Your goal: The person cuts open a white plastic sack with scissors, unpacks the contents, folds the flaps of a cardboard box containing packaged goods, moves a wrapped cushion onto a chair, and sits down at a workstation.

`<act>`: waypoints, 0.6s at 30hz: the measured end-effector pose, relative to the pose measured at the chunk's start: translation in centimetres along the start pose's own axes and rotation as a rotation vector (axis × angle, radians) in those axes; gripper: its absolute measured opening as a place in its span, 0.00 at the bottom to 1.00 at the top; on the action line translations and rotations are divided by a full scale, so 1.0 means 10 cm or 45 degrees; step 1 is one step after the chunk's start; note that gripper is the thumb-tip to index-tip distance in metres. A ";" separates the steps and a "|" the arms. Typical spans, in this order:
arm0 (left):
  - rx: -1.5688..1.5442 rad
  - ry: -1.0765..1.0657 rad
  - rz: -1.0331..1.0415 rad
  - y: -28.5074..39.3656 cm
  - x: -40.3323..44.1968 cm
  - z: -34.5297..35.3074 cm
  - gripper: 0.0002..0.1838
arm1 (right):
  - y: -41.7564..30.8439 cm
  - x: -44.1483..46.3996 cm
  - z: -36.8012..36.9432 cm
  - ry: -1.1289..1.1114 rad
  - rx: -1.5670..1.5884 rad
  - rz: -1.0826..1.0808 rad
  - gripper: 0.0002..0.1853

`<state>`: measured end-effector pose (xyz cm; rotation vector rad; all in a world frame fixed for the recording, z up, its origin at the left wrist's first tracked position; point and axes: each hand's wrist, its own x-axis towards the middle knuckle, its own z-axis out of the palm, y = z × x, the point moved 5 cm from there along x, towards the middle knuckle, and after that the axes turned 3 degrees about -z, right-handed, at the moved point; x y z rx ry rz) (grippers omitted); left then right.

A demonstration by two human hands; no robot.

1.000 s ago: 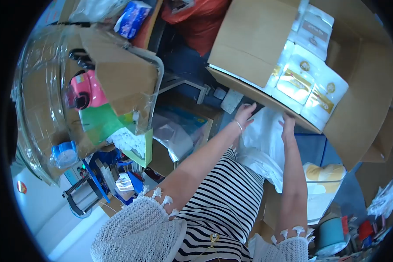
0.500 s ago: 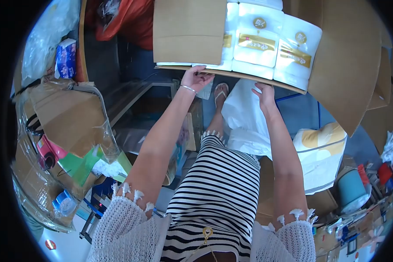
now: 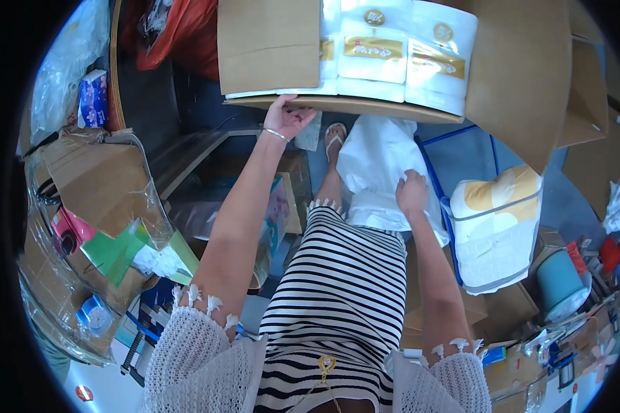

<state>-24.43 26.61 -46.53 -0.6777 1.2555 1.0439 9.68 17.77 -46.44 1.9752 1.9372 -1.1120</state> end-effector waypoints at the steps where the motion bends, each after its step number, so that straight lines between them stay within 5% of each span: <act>1: -0.014 0.112 -0.016 -0.05 -0.07 -0.02 0.19 | -0.01 -0.15 -0.05 0.001 -0.138 -0.034 0.13; 6: 0.196 -0.062 0.168 -0.46 -0.25 -0.26 0.14 | 0.04 -0.59 -0.21 -0.056 -0.214 -0.105 0.14; 8: 0.325 -0.409 0.156 -0.77 -0.18 -0.58 0.11 | 0.03 -0.68 -0.30 -0.011 -0.285 -0.204 0.19; 12: 0.399 -0.041 0.218 -1.71 -0.97 -0.83 0.19 | 0.14 -0.72 -0.33 0.175 -0.321 -0.197 0.26; 18: 0.725 0.207 0.092 -3.18 -1.27 -1.62 0.23 | 0.42 -0.59 -0.06 -0.176 -0.347 -0.089 0.36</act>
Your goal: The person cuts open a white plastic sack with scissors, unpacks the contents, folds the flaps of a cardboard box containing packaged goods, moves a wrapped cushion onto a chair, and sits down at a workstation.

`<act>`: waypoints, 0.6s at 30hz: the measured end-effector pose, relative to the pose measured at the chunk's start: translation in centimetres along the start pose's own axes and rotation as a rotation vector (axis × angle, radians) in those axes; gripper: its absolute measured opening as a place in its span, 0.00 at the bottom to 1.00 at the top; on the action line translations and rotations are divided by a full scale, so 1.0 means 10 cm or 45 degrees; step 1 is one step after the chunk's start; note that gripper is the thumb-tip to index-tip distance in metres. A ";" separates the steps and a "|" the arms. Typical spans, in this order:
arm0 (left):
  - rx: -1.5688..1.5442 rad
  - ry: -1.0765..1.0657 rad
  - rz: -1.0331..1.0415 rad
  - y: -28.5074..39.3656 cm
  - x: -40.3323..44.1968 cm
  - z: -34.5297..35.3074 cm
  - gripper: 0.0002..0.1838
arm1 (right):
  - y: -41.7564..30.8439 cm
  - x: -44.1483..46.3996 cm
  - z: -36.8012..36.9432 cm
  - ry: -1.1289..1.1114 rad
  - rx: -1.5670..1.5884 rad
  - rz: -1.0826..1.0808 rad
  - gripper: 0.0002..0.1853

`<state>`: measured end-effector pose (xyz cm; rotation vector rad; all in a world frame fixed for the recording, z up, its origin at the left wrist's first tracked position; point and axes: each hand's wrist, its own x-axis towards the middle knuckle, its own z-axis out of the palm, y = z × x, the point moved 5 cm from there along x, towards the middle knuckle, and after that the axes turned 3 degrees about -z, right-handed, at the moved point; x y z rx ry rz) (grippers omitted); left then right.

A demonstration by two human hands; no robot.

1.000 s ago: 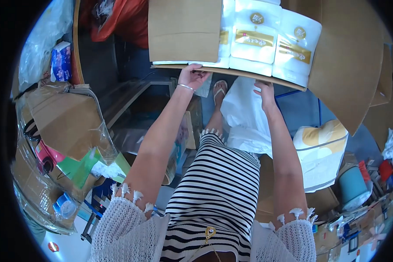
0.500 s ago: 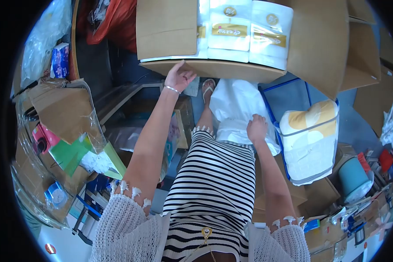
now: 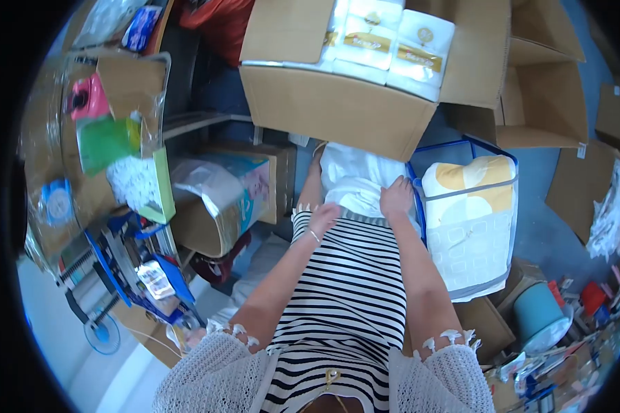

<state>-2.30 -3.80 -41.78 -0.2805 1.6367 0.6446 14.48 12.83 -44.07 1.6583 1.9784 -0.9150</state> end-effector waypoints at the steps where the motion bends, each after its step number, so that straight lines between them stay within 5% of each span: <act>1: 0.031 -0.012 0.027 -0.33 0.04 0.02 0.21 | 0.01 -0.03 0.02 -0.020 -0.036 -0.006 0.38; 8: 0.137 -0.151 0.042 -1.18 -0.26 0.15 0.21 | 0.43 0.16 0.35 -0.185 0.119 0.186 0.50; 10: 0.029 -0.092 0.074 -1.11 -0.25 0.07 0.21 | 0.70 0.34 0.77 -0.269 0.503 0.301 0.52; 15: -0.183 0.123 -0.009 -0.94 0.14 -0.26 0.29 | 0.56 0.25 0.84 -0.247 0.673 0.246 0.40; 17: -0.030 0.095 -0.080 -0.81 0.32 -0.40 0.39 | 0.30 0.09 0.95 -0.457 0.769 0.083 0.32; 18: -0.032 0.083 -0.089 -0.73 0.36 -0.43 0.39 | 0.28 0.05 1.18 -0.260 0.612 -0.087 0.23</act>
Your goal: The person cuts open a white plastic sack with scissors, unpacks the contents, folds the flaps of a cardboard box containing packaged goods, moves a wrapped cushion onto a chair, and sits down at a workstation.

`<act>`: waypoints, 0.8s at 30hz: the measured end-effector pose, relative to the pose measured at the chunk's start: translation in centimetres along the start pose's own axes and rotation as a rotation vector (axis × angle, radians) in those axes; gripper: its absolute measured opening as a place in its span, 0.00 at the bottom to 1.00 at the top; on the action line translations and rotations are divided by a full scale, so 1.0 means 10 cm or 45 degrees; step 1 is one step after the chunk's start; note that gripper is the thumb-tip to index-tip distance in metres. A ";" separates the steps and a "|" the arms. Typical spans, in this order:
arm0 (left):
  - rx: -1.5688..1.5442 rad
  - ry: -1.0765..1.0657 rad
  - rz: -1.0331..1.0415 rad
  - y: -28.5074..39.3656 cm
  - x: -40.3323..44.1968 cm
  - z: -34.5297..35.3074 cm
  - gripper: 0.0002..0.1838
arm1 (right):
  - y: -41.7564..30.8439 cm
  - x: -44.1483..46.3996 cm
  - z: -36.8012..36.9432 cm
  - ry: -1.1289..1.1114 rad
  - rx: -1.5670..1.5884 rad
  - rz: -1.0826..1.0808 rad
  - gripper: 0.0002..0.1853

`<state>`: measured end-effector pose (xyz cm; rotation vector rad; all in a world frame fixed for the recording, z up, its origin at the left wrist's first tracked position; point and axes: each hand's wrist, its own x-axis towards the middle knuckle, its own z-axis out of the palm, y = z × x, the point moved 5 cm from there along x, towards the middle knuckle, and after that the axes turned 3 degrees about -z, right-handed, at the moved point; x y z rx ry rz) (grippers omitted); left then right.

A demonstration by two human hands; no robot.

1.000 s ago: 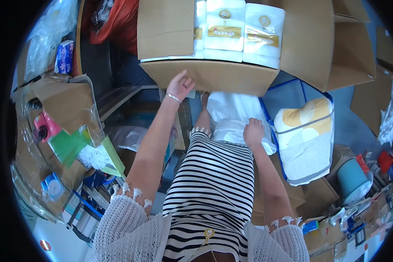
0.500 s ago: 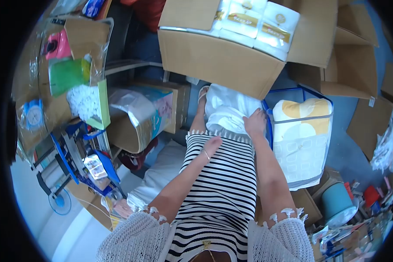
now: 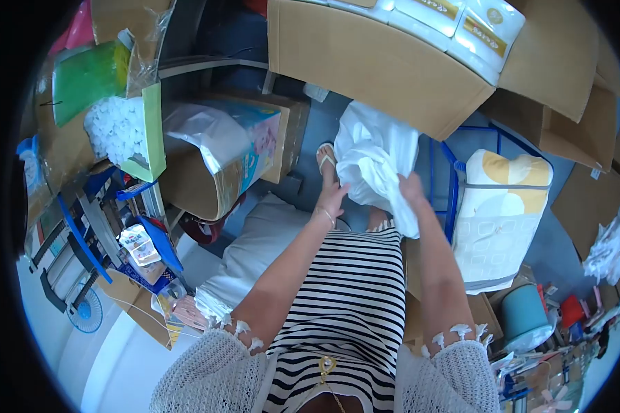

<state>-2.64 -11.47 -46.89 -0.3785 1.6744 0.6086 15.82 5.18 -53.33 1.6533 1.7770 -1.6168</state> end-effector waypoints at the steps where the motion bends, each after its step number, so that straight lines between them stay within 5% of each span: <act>1: -0.026 0.063 -0.114 0.16 -0.08 -0.02 0.45 | -0.09 -0.10 0.11 -0.018 -0.110 0.020 0.21; 3: -0.054 0.110 -0.233 0.25 -0.06 -0.04 0.51 | -0.38 -0.36 0.38 -0.031 -0.250 0.088 0.19; 5: -0.041 -0.206 -0.342 0.23 0.03 0.08 0.60 | -0.60 -0.60 0.56 -0.062 -0.292 0.141 0.20; 7: -0.148 -0.183 -0.252 0.33 -0.02 0.17 0.53 | -0.83 -0.82 0.68 -0.148 -0.324 0.149 0.19; 9: -0.311 -0.556 -0.243 0.40 -0.07 0.37 0.44 | -0.96 -1.08 0.83 -0.172 -0.320 0.122 0.18; 10: -0.277 -0.519 -0.318 0.37 -0.18 0.37 0.33 | -1.00 -1.21 0.91 -0.149 -0.292 0.091 0.19; 14: -0.535 -0.617 -0.222 -0.18 -0.25 0.07 0.29 | -1.35 -1.71 0.92 -0.217 -0.279 0.102 0.18; 16: -0.619 -0.435 -0.244 -0.16 -0.33 -0.19 0.26 | -1.55 -1.80 0.96 -0.317 -0.237 -0.045 0.18; 17: -0.679 -0.459 -0.266 -0.02 -0.39 -0.24 0.23 | -1.67 -1.83 0.88 -0.333 -0.114 -0.096 0.21; 19: -0.923 -0.709 -0.295 0.45 -0.47 -0.20 0.21 | -1.89 -1.83 0.57 0.067 0.229 -0.481 0.27; 20: -0.876 -0.657 -0.335 0.62 -0.39 -0.20 0.22 | -1.87 -1.87 0.39 0.021 0.651 -0.243 0.34; 22: -0.872 -0.691 -0.465 1.05 -0.44 -0.03 0.23 | -2.12 -1.97 -0.20 0.373 0.072 -0.509 0.42; 24: -0.729 -0.564 -0.289 1.25 -0.42 0.22 0.22 | -2.04 -1.91 -0.34 0.435 -0.204 -0.495 0.51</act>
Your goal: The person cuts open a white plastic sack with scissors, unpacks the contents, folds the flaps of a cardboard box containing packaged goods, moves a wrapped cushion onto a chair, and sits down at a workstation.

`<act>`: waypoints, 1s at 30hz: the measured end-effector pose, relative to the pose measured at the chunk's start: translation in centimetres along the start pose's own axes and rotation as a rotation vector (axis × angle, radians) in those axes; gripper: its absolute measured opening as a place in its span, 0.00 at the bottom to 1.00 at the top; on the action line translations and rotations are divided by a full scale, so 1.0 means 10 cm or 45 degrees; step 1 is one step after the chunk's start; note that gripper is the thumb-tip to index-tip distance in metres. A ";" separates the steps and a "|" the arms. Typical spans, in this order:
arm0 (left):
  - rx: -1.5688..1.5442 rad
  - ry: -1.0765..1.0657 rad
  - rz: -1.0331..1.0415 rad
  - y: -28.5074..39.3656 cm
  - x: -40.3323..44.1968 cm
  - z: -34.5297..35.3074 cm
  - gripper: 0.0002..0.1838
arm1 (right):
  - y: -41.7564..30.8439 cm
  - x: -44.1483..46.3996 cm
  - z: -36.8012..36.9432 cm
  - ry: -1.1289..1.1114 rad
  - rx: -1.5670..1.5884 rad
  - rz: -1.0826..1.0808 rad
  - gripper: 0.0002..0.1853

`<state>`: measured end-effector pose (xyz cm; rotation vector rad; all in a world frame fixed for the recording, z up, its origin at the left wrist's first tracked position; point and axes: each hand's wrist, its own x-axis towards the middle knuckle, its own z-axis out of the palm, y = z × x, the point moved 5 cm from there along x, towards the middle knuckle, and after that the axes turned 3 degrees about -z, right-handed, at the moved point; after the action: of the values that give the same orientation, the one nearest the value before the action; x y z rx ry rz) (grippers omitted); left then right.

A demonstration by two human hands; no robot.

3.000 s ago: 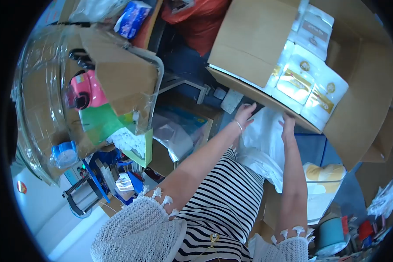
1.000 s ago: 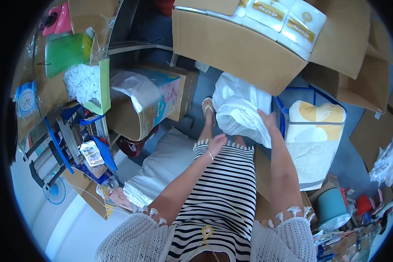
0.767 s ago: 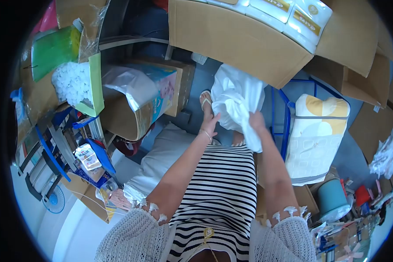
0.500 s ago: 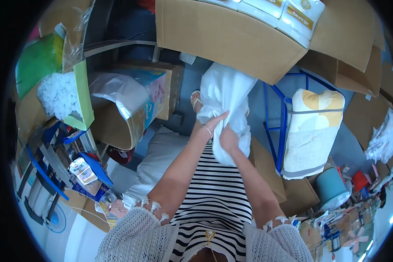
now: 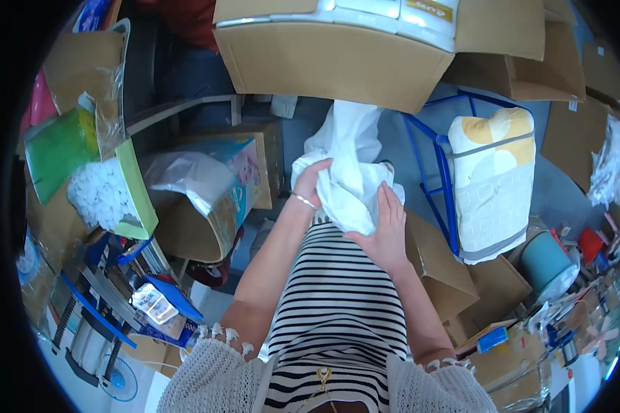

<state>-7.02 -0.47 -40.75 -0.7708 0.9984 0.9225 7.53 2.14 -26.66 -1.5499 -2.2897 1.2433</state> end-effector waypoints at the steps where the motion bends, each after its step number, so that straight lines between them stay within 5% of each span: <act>1: 0.075 -0.014 0.059 -0.03 0.13 0.07 0.21 | 0.07 0.04 0.02 0.021 -0.176 -0.034 0.53; 5: 0.804 0.240 0.487 -0.19 0.35 0.13 0.17 | 0.47 0.66 0.26 0.026 -0.127 -0.171 0.45; 6: 0.815 0.243 0.485 -0.19 0.36 0.10 0.17 | 0.57 0.84 0.40 -0.113 -0.144 -0.241 0.43; 8: 1.455 0.101 1.030 0.06 0.08 0.38 0.21 | 0.73 1.15 0.62 -0.215 -0.020 -0.355 0.34; 9: 1.484 0.017 0.966 0.11 -0.05 0.43 0.25 | 0.85 1.24 0.75 -0.218 -0.003 -0.346 0.34; 10: 1.494 0.031 0.957 0.12 -0.10 0.40 0.25 | 1.00 1.33 0.92 -0.233 0.304 -0.289 0.30; 12: 1.906 0.235 1.505 0.16 -0.34 0.38 0.29 | 1.19 1.47 1.01 -0.137 0.864 -0.144 0.18; 15: 2.095 0.192 1.323 0.05 -0.39 -0.02 0.37 | 1.57 1.48 0.88 0.044 1.449 0.812 0.17; 18: 2.121 0.423 1.098 -0.27 -0.10 -0.59 0.48 | 1.87 1.28 0.79 0.154 1.638 0.796 0.26; 20: 2.210 0.747 0.689 -0.56 0.23 -0.98 0.59 | 1.97 1.13 0.78 0.143 1.719 0.853 0.26; 22: 2.123 0.776 0.642 -0.74 0.68 -1.12 0.66 | 2.05 1.06 0.76 0.145 1.794 0.910 0.27; 24: 1.715 1.162 0.408 -0.77 1.04 -1.26 0.63 | 2.01 1.10 0.74 0.073 1.777 0.869 0.28; 26: 1.483 1.194 0.971 -0.61 1.44 -1.38 0.55 | 1.97 1.19 0.74 0.053 1.622 0.831 0.28; 28: 0.164 0.434 1.029 -0.06 1.31 -0.69 0.40 | 1.93 1.33 0.73 0.025 1.442 0.721 0.29; 30: 0.204 0.539 0.840 -0.01 1.52 -1.17 0.25 | 2.02 1.43 0.80 -0.157 1.224 0.724 0.30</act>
<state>-7.22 -6.42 -59.01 -0.5076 1.7389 1.2443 11.44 12.20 -50.30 -1.7087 -0.9240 2.1421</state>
